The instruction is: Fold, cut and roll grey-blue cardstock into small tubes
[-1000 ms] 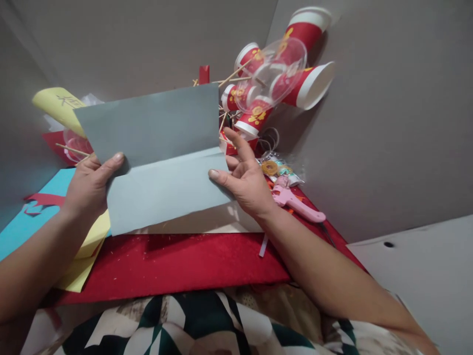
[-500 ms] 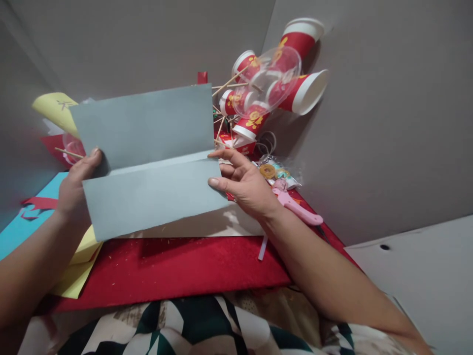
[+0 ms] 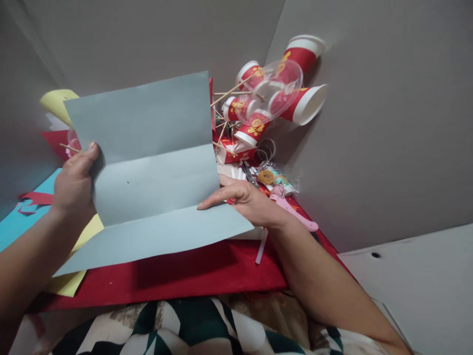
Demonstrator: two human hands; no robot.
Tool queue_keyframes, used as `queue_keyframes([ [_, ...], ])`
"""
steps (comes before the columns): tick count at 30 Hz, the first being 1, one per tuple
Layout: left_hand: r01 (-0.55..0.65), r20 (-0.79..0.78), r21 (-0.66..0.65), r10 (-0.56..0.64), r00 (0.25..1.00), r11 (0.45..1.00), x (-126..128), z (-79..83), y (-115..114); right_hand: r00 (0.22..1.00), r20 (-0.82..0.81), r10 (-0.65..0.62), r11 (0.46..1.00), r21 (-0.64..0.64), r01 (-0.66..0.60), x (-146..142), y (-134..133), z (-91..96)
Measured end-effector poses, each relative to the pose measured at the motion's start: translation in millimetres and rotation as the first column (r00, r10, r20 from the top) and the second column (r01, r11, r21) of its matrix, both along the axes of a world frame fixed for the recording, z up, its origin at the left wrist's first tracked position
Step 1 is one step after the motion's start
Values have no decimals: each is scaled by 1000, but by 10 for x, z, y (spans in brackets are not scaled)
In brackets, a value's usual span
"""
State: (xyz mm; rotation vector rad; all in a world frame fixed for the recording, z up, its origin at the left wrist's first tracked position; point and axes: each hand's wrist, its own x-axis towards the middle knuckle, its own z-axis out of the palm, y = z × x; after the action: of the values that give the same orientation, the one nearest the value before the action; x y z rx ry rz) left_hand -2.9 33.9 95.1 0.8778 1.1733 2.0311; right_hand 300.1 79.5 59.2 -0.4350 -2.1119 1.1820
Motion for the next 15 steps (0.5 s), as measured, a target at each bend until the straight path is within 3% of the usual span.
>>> queue_keyframes([
  [3, -40, 14, -2, 40, 999, 999, -46, -29, 30, 999, -7, -49, 998, 42, 49, -26, -19, -11],
  [6, 3, 20, -30, -3, 1000, 1000, -50, -36, 54, 997, -39, -61, 994, 94, 64, -41, -25, -53],
  [10, 110, -15, 50, -110, 994, 993, -32, -41, 80, 987, -91, -135, 982, 122, 146, -47, -70, -83],
  [15, 101, -47, 106, -97, 994, 989, -71, -93, 121, 975, -135, -176, 976, 106, 191, -58, -115, -77],
])
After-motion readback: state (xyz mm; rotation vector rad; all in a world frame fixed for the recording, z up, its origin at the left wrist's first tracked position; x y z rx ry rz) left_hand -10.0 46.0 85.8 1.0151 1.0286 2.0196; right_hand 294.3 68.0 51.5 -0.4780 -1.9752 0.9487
